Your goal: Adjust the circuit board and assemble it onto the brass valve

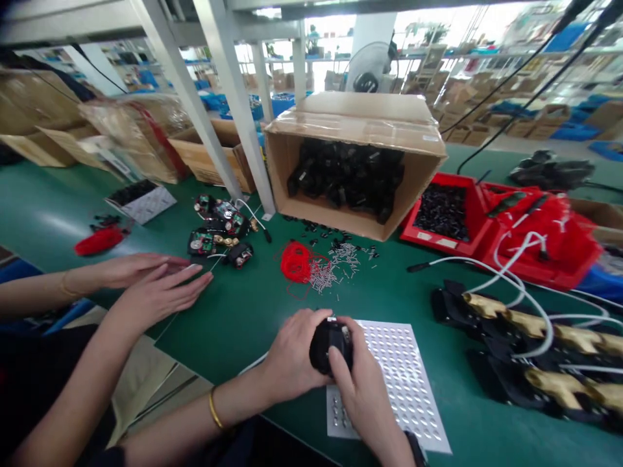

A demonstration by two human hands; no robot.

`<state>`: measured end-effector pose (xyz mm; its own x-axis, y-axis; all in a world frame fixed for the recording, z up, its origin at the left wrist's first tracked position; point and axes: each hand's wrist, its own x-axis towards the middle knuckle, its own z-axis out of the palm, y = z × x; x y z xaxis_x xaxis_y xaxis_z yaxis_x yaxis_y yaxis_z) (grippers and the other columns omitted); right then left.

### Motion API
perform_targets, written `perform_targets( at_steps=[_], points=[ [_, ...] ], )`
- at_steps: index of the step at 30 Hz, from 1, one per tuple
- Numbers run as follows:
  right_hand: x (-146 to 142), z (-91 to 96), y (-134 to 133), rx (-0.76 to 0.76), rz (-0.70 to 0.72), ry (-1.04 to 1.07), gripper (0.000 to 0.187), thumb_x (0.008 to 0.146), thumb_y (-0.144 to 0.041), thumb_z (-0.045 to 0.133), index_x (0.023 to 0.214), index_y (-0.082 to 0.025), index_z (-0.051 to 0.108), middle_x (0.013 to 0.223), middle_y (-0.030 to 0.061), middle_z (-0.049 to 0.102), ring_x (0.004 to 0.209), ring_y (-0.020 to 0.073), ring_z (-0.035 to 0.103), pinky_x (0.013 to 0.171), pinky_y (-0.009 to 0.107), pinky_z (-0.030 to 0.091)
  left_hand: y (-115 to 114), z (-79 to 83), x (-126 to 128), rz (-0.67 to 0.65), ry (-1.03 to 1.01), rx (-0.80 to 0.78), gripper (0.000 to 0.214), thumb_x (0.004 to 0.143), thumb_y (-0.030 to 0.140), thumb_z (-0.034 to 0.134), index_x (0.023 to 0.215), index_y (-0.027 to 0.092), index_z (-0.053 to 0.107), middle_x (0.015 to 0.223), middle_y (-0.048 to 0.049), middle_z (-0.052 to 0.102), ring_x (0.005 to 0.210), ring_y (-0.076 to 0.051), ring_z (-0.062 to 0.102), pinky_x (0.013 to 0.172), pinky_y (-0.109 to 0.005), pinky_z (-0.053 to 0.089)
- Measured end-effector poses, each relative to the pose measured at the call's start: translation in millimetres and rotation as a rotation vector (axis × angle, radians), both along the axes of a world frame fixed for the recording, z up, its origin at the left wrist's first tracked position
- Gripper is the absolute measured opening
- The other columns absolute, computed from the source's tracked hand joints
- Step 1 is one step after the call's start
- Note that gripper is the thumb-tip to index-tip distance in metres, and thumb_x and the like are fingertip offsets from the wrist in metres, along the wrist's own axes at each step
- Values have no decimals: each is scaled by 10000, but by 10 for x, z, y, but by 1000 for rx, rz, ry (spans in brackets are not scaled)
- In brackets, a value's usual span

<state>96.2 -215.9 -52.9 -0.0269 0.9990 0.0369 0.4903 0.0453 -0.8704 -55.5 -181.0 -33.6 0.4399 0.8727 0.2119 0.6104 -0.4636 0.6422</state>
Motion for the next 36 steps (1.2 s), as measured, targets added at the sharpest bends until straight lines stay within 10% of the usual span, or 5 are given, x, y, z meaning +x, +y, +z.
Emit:
perform_targets(
  at_steps=[6,15,19,26,36],
  points=[
    [-156,56,24,-13,-72,-51,528,822,-390,506,1278,-161,370,1217,162,513,1088,310,529,903,482,427,44,-95,-82,-39,-132,8,648,609,255,692,1210,251,452,985,-60,550,907,-252,529,818,-428,434],
    [-320,45,145,-267,-70,699,388,743,-409,678,1034,-167,592,925,77,661,915,241,625,776,358,512,185,-273,-301,10,-548,-422,754,573,364,794,1154,215,337,1158,-91,488,1019,-240,544,897,-397,428],
    [-312,-63,143,-282,-21,745,405,752,-375,691,1077,-162,578,1017,87,664,952,227,616,838,359,478,279,-227,-355,-157,-772,-577,911,624,685,623,1307,189,282,1207,-132,516,1107,-285,513,953,-416,386],
    [-303,-73,181,-269,-32,726,406,750,-370,694,1070,-145,584,1026,95,671,949,228,621,848,363,469,375,-190,-237,69,-865,-684,401,851,423,521,1156,162,511,976,-57,618,891,-192,579,791,-297,441],
    [-370,-68,191,-262,-152,644,421,708,-379,709,1045,-155,592,987,94,680,931,256,634,802,384,508,347,-212,-288,-43,-806,-609,623,799,515,545,1291,205,322,1137,-90,560,992,-229,567,870,-371,435]
  ],
)
